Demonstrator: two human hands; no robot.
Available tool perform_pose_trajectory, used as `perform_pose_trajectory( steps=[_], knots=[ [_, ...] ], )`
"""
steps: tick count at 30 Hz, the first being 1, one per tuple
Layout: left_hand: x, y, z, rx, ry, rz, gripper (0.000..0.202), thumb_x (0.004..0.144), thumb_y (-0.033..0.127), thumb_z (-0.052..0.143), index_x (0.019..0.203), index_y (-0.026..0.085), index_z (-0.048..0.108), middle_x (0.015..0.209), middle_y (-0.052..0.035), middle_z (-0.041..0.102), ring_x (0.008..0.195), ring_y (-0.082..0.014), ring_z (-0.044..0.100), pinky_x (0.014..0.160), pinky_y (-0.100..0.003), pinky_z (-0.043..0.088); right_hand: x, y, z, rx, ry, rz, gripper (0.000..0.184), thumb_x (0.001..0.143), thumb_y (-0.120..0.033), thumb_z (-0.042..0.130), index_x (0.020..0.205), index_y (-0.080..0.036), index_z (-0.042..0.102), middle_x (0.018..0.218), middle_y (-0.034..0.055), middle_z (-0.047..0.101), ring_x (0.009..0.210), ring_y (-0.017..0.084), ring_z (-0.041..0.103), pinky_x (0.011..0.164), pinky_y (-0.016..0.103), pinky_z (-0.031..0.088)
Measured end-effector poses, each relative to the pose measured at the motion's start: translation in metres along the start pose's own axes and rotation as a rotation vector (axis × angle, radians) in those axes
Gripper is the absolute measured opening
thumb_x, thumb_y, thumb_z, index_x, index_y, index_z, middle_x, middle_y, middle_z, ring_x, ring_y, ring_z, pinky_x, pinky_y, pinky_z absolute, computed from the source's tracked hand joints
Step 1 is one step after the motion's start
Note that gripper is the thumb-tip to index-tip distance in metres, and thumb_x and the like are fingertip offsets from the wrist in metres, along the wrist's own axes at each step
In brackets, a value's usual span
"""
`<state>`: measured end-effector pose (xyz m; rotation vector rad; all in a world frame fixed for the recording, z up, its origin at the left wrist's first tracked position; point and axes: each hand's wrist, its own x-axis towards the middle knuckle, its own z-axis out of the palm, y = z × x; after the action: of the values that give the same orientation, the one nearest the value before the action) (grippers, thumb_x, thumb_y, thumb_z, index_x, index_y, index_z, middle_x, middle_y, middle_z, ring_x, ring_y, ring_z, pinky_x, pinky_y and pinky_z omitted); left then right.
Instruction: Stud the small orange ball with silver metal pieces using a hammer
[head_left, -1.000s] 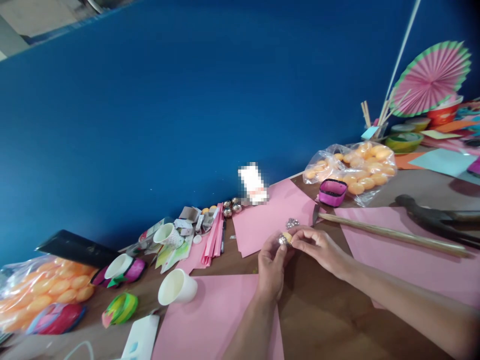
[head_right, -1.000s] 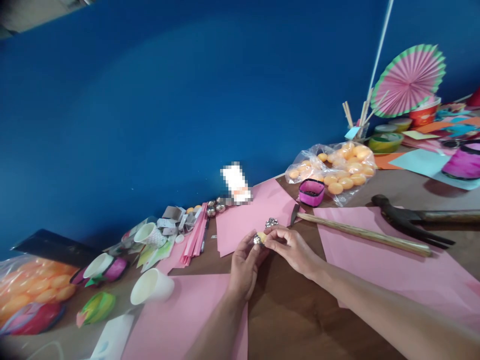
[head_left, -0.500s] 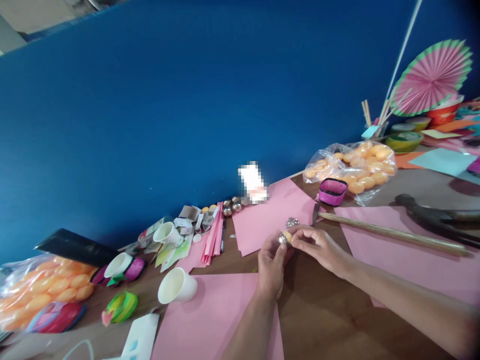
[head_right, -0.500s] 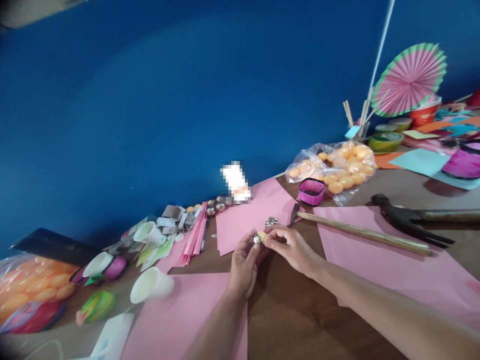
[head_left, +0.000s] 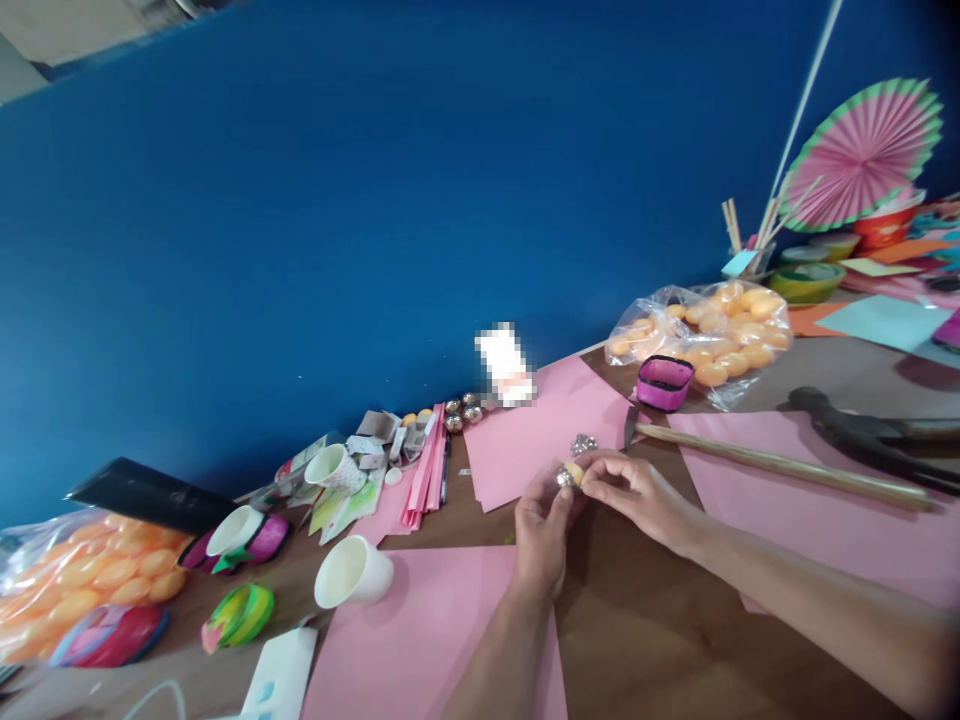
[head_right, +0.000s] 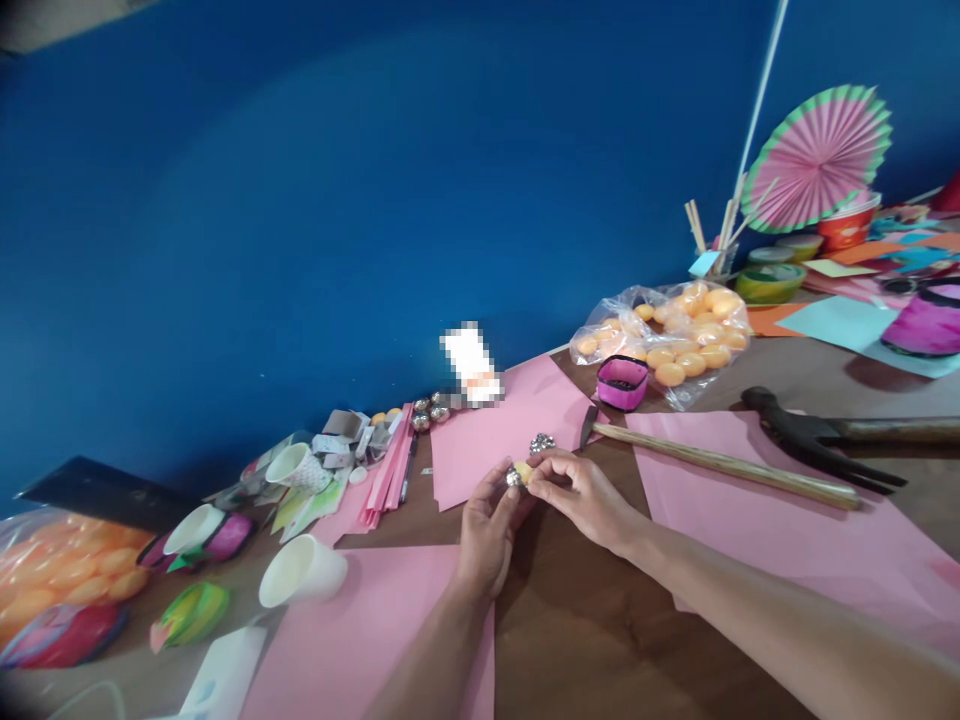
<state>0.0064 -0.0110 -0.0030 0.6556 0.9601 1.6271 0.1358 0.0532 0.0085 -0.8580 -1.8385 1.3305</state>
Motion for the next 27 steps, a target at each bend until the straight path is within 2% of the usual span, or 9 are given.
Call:
perform_pose_trajectory(
  steps=[6,15,22,27],
  knots=[
    [0.0011,-0.0008,0.0009,0.007,0.032,-0.002,0.041,0.07,0.024,0.064,0.11,0.018,0.057,0.105,-0.0088,0.064,0.101,-0.0243,0.056,0.092,-0.043,0.039,-0.0008,-0.0055,0.0002,-0.008,-0.009,-0.01,0.023,0.078,-0.038,0.055,0.068,-0.018,0.062,0.097,0.0045,0.06,0.094,0.02,0.054,0.087,0.03,0.037],
    [0.0012,-0.0031,0.0008,0.066,0.054,0.016,0.042,0.071,0.023,0.063,0.111,0.016,0.056,0.104,-0.0092,0.065,0.1,-0.0236,0.057,0.091,-0.041,0.042,-0.0018,-0.0055,0.0014,0.076,-0.015,0.065,0.026,0.076,-0.041,0.055,0.068,-0.017,0.061,0.101,0.0067,0.062,0.097,0.022,0.054,0.086,0.032,0.038],
    [0.0011,-0.0062,-0.0005,0.145,0.081,0.037,0.043,0.071,0.026,0.062,0.113,0.017,0.055,0.109,-0.0098,0.063,0.102,-0.0236,0.057,0.09,-0.039,0.042,-0.0027,-0.006,0.0036,0.121,0.026,0.116,0.022,0.075,-0.037,0.056,0.068,-0.016,0.061,0.078,0.0045,0.066,0.091,0.022,0.057,0.082,0.032,0.04],
    [0.0018,-0.0093,-0.002,0.171,0.081,0.05,0.043,0.072,0.025,0.062,0.114,0.018,0.055,0.109,-0.0097,0.062,0.101,-0.0233,0.057,0.09,-0.04,0.042,-0.0033,-0.0029,0.0053,0.109,0.054,0.12,0.019,0.074,-0.035,0.058,0.066,-0.017,0.06,0.077,0.0035,0.066,0.096,0.023,0.055,0.083,0.031,0.04]
  ],
)
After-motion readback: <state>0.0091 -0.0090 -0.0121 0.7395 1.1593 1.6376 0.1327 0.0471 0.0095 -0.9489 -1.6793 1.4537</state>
